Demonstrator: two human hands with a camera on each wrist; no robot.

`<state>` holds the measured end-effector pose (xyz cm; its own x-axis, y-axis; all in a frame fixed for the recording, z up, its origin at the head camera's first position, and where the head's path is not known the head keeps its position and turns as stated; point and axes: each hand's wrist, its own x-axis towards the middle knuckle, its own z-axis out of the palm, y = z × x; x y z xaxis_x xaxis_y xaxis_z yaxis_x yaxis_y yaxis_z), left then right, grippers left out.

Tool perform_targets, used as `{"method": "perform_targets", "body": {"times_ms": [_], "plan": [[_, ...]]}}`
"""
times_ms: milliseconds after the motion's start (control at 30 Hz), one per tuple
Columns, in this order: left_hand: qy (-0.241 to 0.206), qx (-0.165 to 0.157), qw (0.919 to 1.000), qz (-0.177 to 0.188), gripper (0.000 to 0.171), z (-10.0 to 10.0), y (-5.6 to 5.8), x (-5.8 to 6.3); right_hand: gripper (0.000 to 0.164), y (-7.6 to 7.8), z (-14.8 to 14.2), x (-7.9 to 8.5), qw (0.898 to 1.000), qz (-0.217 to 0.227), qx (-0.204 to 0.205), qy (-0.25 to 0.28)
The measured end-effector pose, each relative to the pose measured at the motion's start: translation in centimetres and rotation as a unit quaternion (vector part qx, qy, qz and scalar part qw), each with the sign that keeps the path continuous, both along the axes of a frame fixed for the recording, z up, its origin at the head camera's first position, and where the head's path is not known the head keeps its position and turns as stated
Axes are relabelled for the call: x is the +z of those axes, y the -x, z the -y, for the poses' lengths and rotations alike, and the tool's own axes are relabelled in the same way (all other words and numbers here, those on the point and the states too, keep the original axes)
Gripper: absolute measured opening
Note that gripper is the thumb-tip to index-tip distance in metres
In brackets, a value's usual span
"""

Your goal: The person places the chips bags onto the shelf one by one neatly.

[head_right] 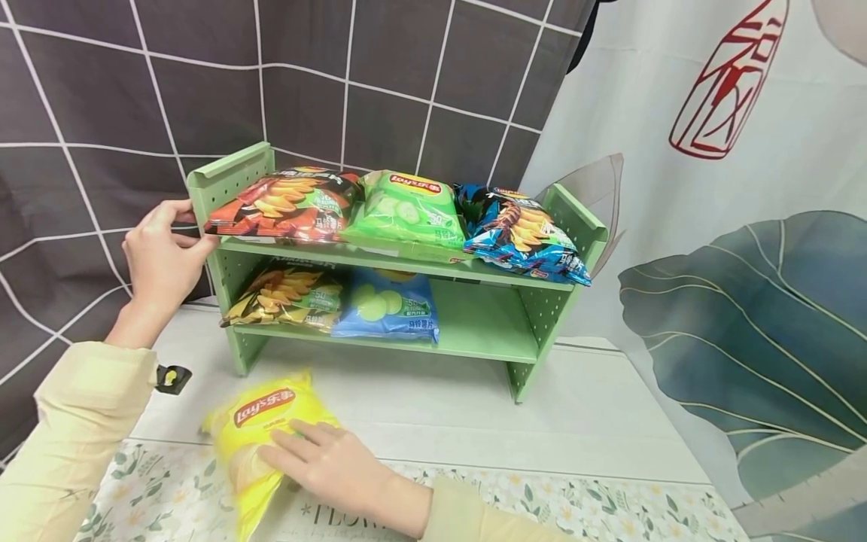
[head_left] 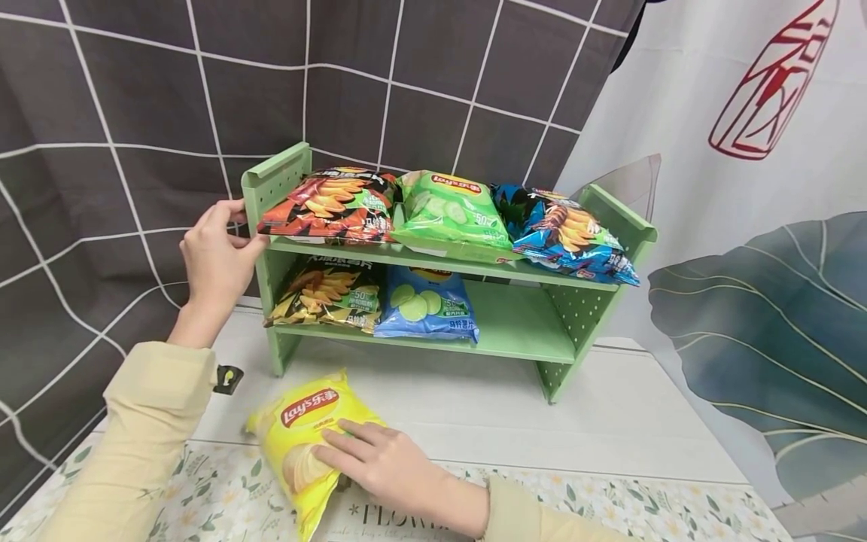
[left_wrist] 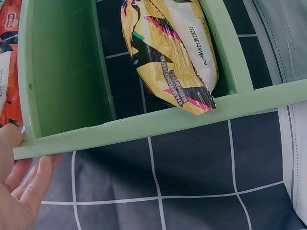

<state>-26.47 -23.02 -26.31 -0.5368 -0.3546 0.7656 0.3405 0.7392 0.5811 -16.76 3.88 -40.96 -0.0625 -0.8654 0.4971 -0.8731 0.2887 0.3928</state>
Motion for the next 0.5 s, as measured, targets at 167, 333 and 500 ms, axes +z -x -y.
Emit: {"method": "perform_targets", "body": {"times_ms": [167, 333, 500], "plan": [[-0.003, 0.000, 1.0000, 0.003, 0.041, -0.1, 0.1, 0.0, 0.042, -0.3, -0.7, 0.7, 1.000, -0.008, -0.005, 0.006], [-0.006, -0.002, 1.0000, 0.003, 0.041, 0.0, 0.1, 0.0, 0.037, -0.4, -1.5, 1.1, 0.999, -0.027, 0.004, 0.025], [-0.004, -0.002, 1.0000, 0.002, 0.041, 0.0, 0.1, 0.0, 0.039, -0.7, -2.4, 1.3, 0.999, -0.021, 0.004, 0.040]]}}
